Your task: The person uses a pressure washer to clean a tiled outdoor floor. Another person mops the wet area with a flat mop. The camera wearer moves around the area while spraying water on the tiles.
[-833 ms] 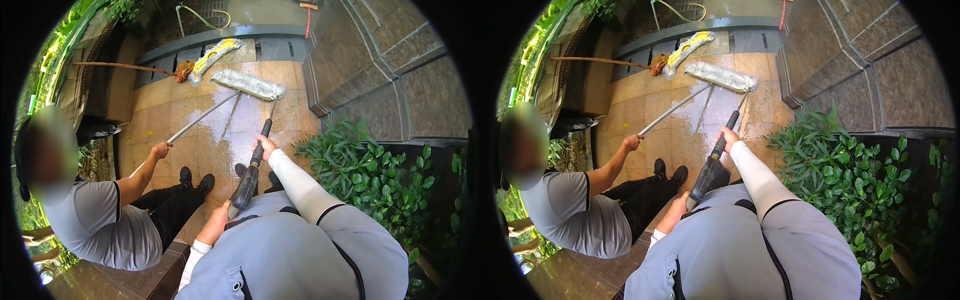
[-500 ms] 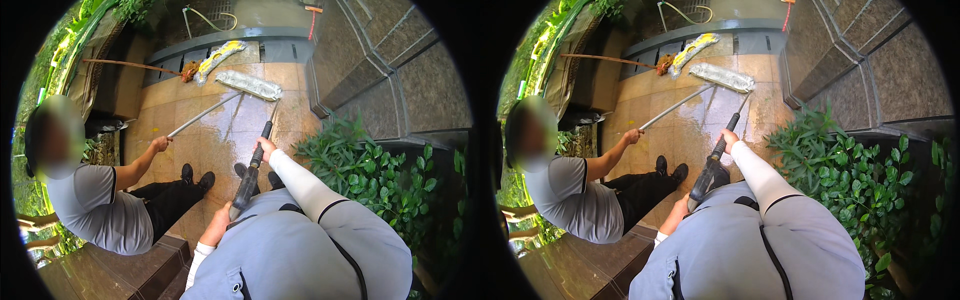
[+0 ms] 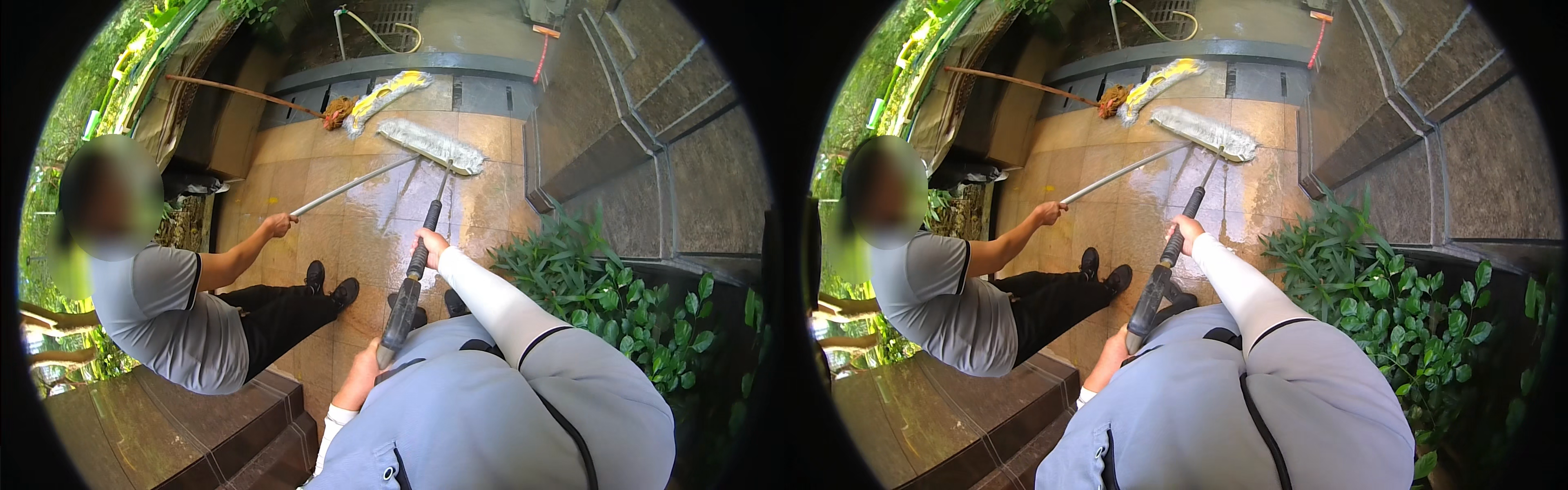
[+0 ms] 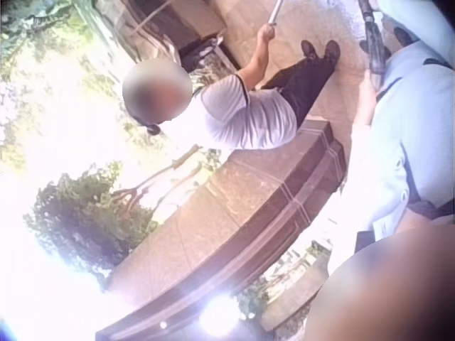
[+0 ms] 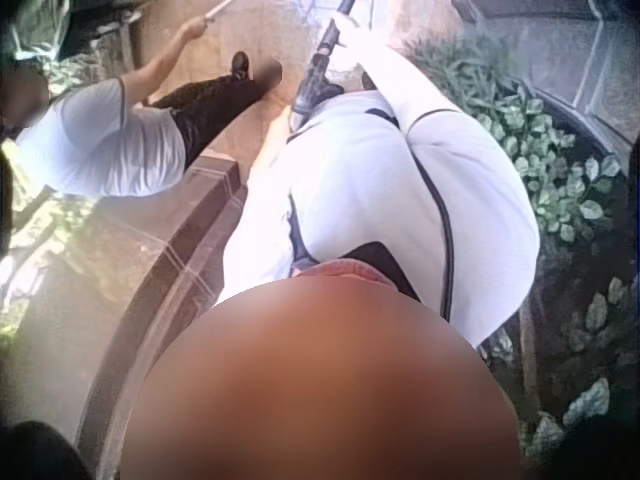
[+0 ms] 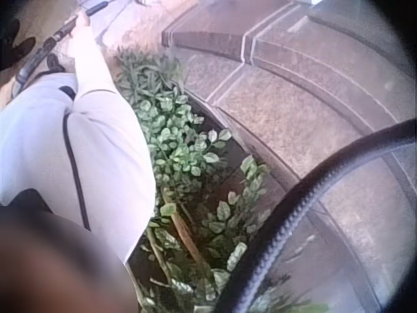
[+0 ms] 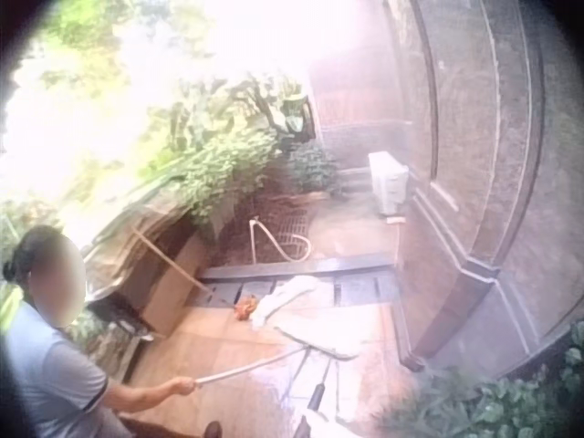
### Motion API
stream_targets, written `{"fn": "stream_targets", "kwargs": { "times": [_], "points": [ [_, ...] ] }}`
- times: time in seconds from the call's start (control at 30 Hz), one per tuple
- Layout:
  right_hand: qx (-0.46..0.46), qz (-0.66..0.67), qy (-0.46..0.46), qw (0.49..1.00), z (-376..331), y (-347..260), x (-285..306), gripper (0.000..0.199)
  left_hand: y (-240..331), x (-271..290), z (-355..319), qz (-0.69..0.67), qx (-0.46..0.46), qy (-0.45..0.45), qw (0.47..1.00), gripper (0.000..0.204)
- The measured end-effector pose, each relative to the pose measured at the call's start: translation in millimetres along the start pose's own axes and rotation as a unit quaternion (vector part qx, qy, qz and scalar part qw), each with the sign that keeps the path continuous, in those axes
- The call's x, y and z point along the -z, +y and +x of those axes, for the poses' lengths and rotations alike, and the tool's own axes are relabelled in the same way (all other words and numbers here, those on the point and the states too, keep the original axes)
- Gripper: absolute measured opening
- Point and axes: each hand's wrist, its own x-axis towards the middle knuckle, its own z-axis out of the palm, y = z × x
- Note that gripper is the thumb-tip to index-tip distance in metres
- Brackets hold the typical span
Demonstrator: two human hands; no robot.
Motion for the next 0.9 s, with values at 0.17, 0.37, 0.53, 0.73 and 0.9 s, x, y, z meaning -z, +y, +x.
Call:
{"fn": "stream_targets", "kwargs": {
  "times": [0.17,0.37,0.53,0.73,0.9],
  "points": [
    [-0.013,-0.030,-0.042,0.999,20.5,10.8,-31.5,0.012,-12.5,9.2,1.2,0.015,0.032,0.014,0.999,0.051],
    [-0.019,-0.037,-0.083,0.996,42.1,19.1,-62.3,0.012,-25.3,16.6,4.0,0.021,0.063,0.015,0.998,0.050],
    [-0.016,-0.043,-0.021,0.999,29.4,20.7,-42.0,0.010,-27.2,31.1,3.7,-0.025,0.004,0.000,1.000,0.045],
    [-0.004,-0.004,-0.015,1.000,26.7,20.9,-38.6,0.011,-26.3,40.3,6.8,-0.032,-0.003,-0.022,0.999,0.044],
    [0.000,-0.013,-0.041,0.999,29.5,11.6,-44.2,0.010,-23.4,34.7,17.6,0.035,0.030,-0.027,0.999,0.045]
  ]
}}
